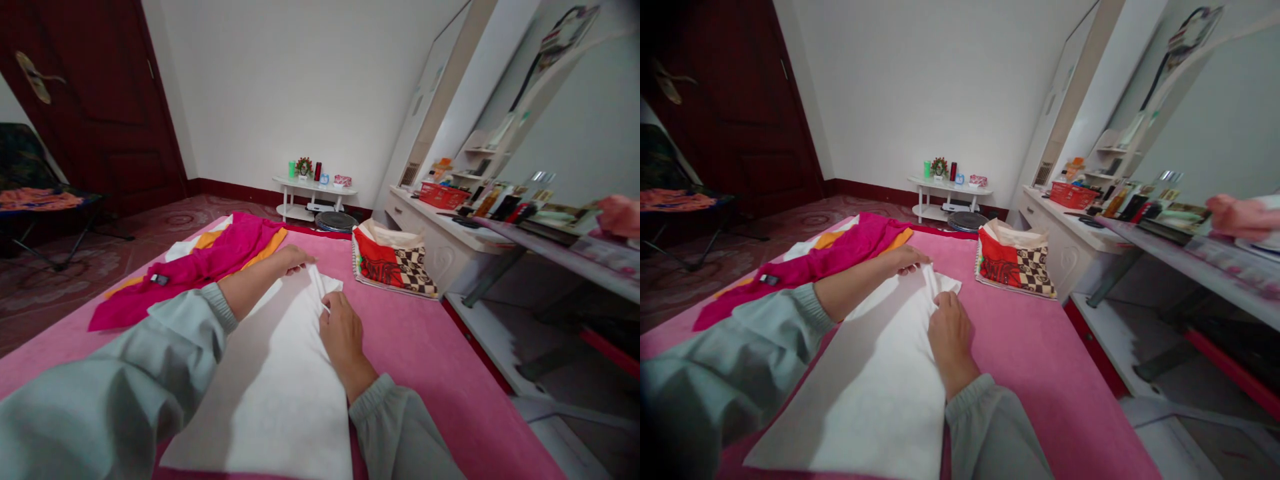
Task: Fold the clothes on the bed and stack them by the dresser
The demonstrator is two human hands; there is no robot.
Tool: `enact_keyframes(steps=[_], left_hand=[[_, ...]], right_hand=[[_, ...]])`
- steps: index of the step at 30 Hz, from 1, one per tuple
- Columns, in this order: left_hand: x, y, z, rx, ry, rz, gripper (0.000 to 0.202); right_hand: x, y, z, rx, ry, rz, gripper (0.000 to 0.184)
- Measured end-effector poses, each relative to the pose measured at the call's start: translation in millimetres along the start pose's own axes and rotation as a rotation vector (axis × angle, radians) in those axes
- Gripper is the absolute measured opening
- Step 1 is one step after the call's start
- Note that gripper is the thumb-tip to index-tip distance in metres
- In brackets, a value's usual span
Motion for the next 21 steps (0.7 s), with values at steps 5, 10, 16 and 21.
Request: enact_keyframes(steps=[5,10,16,21], left_hand=[[1.8,1.6,-23.0,0.172,-0.011,-0.123,0.028],[11.4,-20.7,-39.9,0.179,0.061,-0.263,0.035],[47.4,-38.2,-53.0,-0.024,0.147,-0.507,0.029],[67.1,-32.3,-65.4,-0.348,0.194,-0.697,0.038]], right_hand=[[-4.7,26.3,-4.2,-0.304,0.080,-0.200,0.026],[-8.3,47.0,-10.8,-0.418,0.117,-0.327,0.030],[-8.3,40.0,-10.6,-0.467,0.116,-0.218,0.036],[-4.0,16.0,-1.7,-0.384,0.031,0.002,0.034]])
Point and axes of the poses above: each hand's wrist, its own x-axis away from the middle knuckle, its own z-axis out of the back of the hand, y = z × x, the point moved 6 cm from there along -x, towards the middle knuckle
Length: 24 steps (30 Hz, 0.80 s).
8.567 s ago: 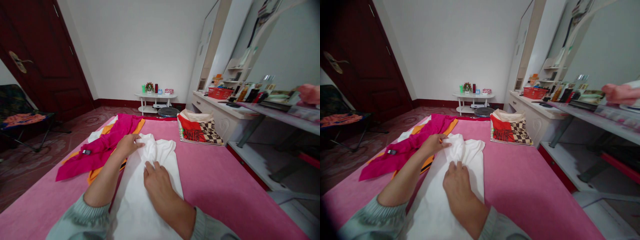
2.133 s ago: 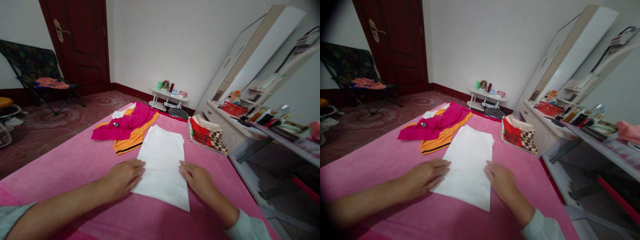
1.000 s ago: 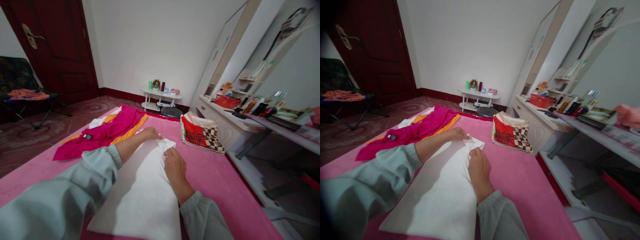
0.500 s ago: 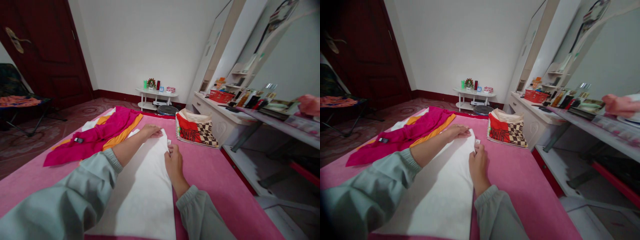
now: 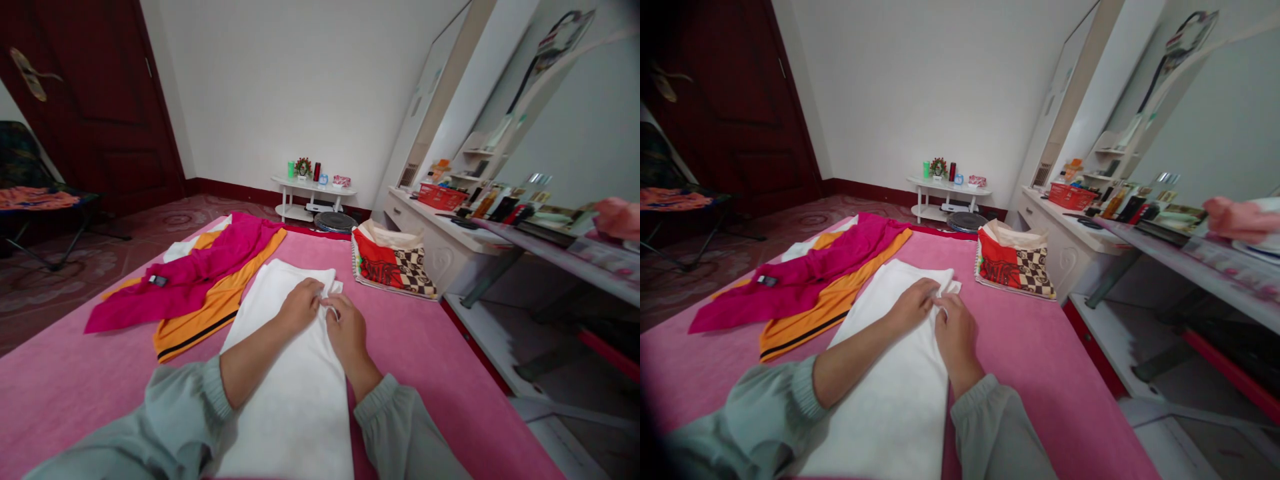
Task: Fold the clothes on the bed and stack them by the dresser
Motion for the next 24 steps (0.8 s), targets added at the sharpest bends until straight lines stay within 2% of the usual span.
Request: enact_keyframes(steps=[5,7,9,12,15,16,18,21,24], left_hand=[[-2.1,-3.8,-1.0,-0.052,0.013,0.001,0.041],[-1.9,-2.8,-2.5,-0.087,-0.013,-0.017,0.040],[-0.2,1.1,-6.2,-0.142,-0.071,-0.052,0.039],[4.9,8.3,-13.4,-0.251,-0.167,-0.104,0.041],[8.9,11.1,-17.1,-0.326,-0.208,-0.110,0.045],[9.3,11.5,-17.3,-0.329,-0.211,-0.112,0.044],[8.6,12.2,-16.7,-0.302,-0.209,-0.121,0.043],[7.1,11.8,-12.9,-0.246,-0.195,-0.108,0.039],[14.2,10.0,-5.9,-0.207,-0.186,-0.045,0.037]], right_hand=[[1.1,-14.9,2.7,0.102,-0.026,0.053,0.028],[0.3,-10.9,2.2,0.096,-0.012,0.038,0.027],[-0.9,-0.4,3.0,0.084,0.018,-0.035,0.028],[-3.6,10.2,9.8,0.117,0.104,-0.106,0.030],[-9.9,2.2,14.3,0.155,0.142,0.025,0.036],[-12.5,-0.8,11.5,0.157,0.099,0.081,0.039],[-17.5,0.6,-0.8,0.169,-0.072,0.120,0.047],[-20.5,19.3,-20.7,0.265,-0.321,0.018,0.054],[-20.6,32.2,-26.9,0.391,-0.376,-0.041,0.057]])
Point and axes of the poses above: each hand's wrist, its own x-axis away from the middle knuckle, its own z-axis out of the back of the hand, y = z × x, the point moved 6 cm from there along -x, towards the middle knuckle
